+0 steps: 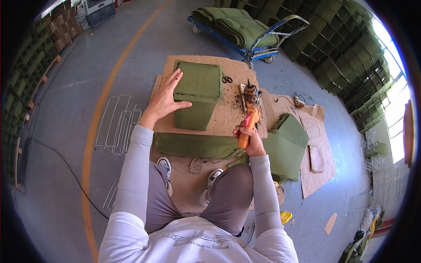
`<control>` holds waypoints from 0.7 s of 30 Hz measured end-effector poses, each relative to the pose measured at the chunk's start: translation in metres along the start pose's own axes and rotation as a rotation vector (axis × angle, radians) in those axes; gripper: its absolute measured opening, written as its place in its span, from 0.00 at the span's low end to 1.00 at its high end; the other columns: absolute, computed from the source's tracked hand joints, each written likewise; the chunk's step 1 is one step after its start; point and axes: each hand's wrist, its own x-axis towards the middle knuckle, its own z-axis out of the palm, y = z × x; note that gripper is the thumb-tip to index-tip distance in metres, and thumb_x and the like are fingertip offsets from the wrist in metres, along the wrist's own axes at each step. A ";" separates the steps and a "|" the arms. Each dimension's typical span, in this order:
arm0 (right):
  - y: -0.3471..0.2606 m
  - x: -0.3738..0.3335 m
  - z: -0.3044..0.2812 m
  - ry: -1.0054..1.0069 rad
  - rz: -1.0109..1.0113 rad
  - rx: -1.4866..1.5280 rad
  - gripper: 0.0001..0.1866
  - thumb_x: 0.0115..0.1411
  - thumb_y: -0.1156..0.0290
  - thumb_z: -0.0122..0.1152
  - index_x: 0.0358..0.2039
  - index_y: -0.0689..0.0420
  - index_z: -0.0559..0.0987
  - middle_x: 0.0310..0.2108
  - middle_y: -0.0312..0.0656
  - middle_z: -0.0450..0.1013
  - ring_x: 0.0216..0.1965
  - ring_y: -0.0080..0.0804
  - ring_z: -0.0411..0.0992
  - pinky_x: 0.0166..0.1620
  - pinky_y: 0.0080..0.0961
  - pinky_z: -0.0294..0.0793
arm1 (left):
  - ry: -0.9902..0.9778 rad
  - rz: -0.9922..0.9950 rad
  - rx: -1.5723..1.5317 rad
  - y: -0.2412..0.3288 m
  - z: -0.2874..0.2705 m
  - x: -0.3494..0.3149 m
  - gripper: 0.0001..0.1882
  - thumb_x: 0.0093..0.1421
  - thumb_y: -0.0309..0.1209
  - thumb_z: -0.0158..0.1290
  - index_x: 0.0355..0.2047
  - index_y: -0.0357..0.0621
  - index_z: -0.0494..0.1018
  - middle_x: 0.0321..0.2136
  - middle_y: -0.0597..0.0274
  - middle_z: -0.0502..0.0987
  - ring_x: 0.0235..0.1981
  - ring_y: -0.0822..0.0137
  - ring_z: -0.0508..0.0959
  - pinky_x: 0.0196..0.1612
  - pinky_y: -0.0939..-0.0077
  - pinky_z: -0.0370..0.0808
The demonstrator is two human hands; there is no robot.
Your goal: The person sits on the floor and uses a hot glue gun to apply adhesive to the edges of a green fabric piece placed on a cardboard surface. They press the fabric edges together to secure them, repeating the process along the perimeter.
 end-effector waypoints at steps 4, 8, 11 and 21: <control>0.010 0.011 0.026 -0.056 -0.004 0.127 0.15 0.52 0.75 0.61 0.40 0.56 0.68 0.35 0.43 0.72 0.40 0.39 0.74 0.44 0.34 0.75 | 0.136 0.047 0.177 0.005 0.016 0.000 0.48 0.47 0.43 0.63 0.63 0.37 0.52 0.63 0.54 0.55 0.65 0.56 0.53 0.65 0.65 0.55; 0.017 0.027 0.040 0.017 -0.159 0.155 0.13 0.53 0.74 0.60 0.38 0.61 0.70 0.35 0.45 0.74 0.39 0.37 0.75 0.43 0.33 0.76 | 0.243 -0.033 0.353 0.032 0.043 -0.002 0.46 0.47 0.40 0.63 0.62 0.35 0.53 0.62 0.51 0.57 0.64 0.54 0.56 0.64 0.63 0.56; 0.022 0.031 0.037 0.212 -0.253 0.066 0.13 0.51 0.75 0.62 0.36 0.62 0.71 0.33 0.43 0.74 0.35 0.35 0.76 0.37 0.29 0.77 | 0.284 -0.082 0.433 0.044 0.052 -0.003 0.45 0.49 0.45 0.60 0.61 0.35 0.55 0.62 0.52 0.59 0.64 0.55 0.54 0.65 0.56 0.52; 0.019 0.038 -0.029 0.690 -0.367 0.018 0.14 0.46 0.79 0.66 0.31 0.61 0.70 0.24 0.42 0.73 0.22 0.33 0.74 0.25 0.27 0.73 | 0.163 0.160 0.527 0.057 0.054 -0.009 0.39 0.53 0.45 0.56 0.62 0.46 0.58 0.64 0.64 0.55 0.66 0.57 0.50 0.64 0.48 0.52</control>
